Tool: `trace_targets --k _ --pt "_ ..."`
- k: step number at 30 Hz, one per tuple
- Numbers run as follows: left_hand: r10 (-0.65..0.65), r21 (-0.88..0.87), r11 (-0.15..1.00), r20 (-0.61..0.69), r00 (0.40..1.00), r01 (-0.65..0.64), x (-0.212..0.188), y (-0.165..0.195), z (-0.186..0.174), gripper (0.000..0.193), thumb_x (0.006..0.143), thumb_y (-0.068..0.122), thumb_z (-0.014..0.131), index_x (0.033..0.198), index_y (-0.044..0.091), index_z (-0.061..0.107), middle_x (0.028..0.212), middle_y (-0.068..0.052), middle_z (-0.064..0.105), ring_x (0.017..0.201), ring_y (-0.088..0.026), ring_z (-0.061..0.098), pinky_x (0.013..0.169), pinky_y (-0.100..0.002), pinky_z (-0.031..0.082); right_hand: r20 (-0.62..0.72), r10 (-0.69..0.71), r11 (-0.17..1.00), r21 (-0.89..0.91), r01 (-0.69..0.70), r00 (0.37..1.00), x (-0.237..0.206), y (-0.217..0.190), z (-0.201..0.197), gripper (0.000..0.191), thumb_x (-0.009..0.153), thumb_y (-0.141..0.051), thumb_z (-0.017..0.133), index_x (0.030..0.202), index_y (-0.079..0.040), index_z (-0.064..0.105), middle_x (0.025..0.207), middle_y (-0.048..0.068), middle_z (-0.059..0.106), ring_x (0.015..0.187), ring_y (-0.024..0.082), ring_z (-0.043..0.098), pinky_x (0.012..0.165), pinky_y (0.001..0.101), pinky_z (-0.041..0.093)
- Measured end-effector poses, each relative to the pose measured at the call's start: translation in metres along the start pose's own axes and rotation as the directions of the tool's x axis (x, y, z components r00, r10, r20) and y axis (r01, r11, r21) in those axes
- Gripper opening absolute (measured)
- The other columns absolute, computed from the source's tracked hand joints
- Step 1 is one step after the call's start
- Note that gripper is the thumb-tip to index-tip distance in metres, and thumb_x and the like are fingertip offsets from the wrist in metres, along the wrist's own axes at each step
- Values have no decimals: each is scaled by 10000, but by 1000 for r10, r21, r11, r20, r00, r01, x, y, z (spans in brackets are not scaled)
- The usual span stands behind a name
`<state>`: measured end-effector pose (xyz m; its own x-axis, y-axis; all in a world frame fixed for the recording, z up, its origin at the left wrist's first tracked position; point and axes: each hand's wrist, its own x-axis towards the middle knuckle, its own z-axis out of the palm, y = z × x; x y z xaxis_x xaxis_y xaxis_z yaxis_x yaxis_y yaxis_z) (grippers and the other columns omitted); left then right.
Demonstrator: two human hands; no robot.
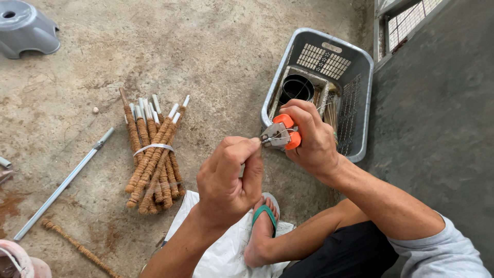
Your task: The person sits on the floor and uses pliers to cut and bend thin metal wire. They form loops and attach the wire to small white plastic pieces, then place the finished components into a nearby basket.
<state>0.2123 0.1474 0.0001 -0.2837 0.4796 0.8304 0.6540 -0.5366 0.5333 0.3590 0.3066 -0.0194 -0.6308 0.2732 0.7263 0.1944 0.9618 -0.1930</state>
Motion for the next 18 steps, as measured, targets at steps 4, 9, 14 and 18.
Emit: trace_targets --k 4,9,14,18 --pt "50 60 997 -8 999 -50 0 -9 -2 219 994 -81 693 1147 6 562 990 -111 663 835 -228 698 699 -339 561 46 19 1000 14 -20 999 1 -4 -1 463 875 -15 784 1250 -25 513 1163 156 682 875 295 737 653 350 599" --pt "117 194 975 -8 993 -113 0 -27 -3 245 973 -101 695 1151 -4 558 990 -122 645 842 -259 678 710 -375 552 159 108 994 12 -112 981 0 -7 2 395 889 -70 767 1221 -20 559 1051 170 703 839 330 727 663 387 589" --pt "158 345 926 18 987 -155 -11 -52 -7 257 954 -99 708 1153 -26 562 995 -142 632 853 -291 675 708 -388 553 355 259 957 31 -289 898 -6 -11 14 426 877 -111 764 1244 -16 571 966 171 707 814 348 729 667 414 580" --pt "59 359 932 -20 998 -48 -29 -71 -2 201 986 -61 684 1147 -12 573 987 -135 631 863 -288 672 726 -396 555 401 272 953 16 -303 875 -7 -11 28 430 880 -104 750 1256 -17 560 1079 191 693 898 377 713 705 430 576"
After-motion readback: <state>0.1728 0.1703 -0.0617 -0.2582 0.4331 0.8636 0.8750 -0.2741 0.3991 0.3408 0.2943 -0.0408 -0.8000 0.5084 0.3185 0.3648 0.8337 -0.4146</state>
